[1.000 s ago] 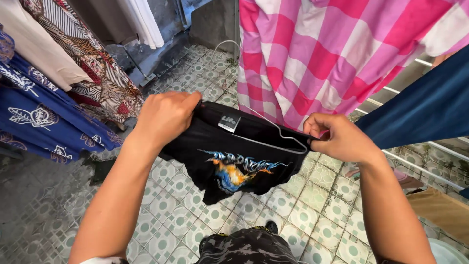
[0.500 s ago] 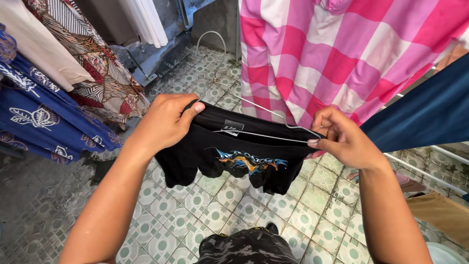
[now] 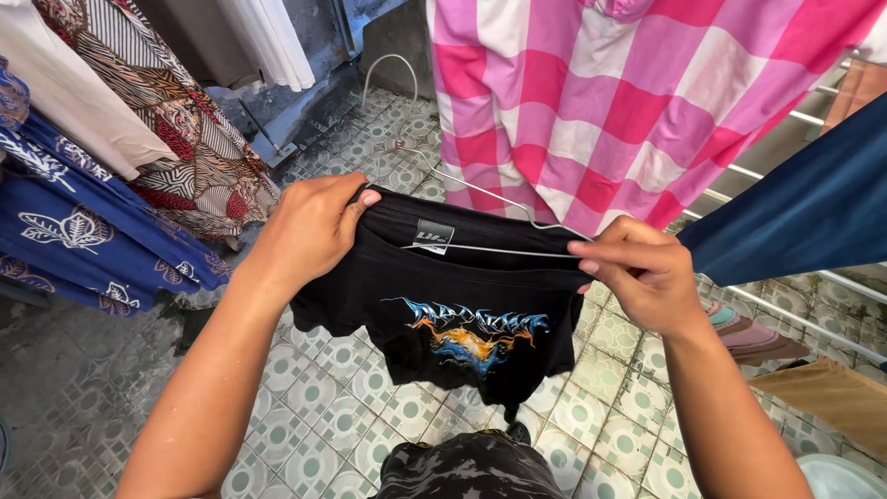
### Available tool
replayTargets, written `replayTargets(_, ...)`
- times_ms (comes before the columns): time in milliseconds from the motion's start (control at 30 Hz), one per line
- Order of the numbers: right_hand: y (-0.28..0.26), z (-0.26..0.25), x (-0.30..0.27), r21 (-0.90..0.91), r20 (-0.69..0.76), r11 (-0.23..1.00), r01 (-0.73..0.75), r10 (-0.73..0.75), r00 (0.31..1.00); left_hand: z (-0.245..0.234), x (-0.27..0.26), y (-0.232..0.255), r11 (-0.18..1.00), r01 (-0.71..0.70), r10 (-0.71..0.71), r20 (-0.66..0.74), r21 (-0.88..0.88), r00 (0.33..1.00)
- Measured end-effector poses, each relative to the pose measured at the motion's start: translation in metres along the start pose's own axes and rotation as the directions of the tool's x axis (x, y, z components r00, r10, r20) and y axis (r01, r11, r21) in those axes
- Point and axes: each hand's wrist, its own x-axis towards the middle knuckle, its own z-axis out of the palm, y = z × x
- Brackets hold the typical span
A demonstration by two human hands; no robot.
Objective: Washing clothes in buckets and hanging them on a drying rack.
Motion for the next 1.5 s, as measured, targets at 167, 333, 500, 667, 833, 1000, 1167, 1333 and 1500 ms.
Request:
replayTargets(167, 0.006, 0.008, -0.007, -0.016, -0.236, 0.968, -0.251, 0.241, 0.942, -0.002, 0.001, 0.002, 1.000, 0.010, -0.010, -0.002, 0.002, 1.000)
replayTargets(333, -0.014, 0.022, 0.006, -0.304, -0.135, 0.951, 0.054, -0.099, 0.986, 0.006, -0.005, -0.005, 0.992, 0.051, -0.052, -0.009, -0.113, 0.999)
replayTargets(500, -0.023, 0.041, 0.011, -0.414, -0.136, 0.907, 0.083, -0.151, 0.979, 0.018, -0.004, 0.012, 0.981, 0.046, -0.073, -0.142, -0.186, 0.987)
replayTargets(667, -0.030, 0.039, 0.020, -0.457, 0.027, 0.874, 0.166, -0.173, 0.985, 0.020, -0.004, 0.008, 0.960, 0.271, -0.279, -0.309, -0.072, 0.909)
replayTargets(833, -0.006, 0.034, 0.013, -0.007, -0.253, 0.909, -0.417, 0.402, 0.880, 0.023, -0.009, 0.013, 0.990, 0.047, 0.018, -0.463, 0.130, 0.886)
replayTargets(1000, -0.021, 0.047, 0.017, -0.072, -0.231, 0.962, -0.262, 0.240, 0.943, 0.024, -0.010, 0.014, 0.945, 0.002, 0.169, -0.495, 0.327, 0.852)
replayTargets(1167, -0.019, 0.040, 0.022, -0.253, -0.216, 0.889, -0.381, 0.332, 0.918, 0.027, -0.018, 0.002, 0.981, 0.187, -0.142, -0.495, 0.044, 0.857)
replayTargets(1333, -0.015, 0.035, 0.015, -0.074, -0.114, 0.894, -0.442, 0.432, 0.894, 0.030, -0.013, 0.013, 0.979, -0.058, 0.148, -0.478, 0.196, 0.866)
replayTargets(1500, -0.039, 0.030, 0.038, 0.410, 0.332, 0.892, -0.191, 0.049, 0.942, 0.032, -0.016, 0.016, 0.982, -0.060, 0.132, -0.419, 0.180, 0.899)
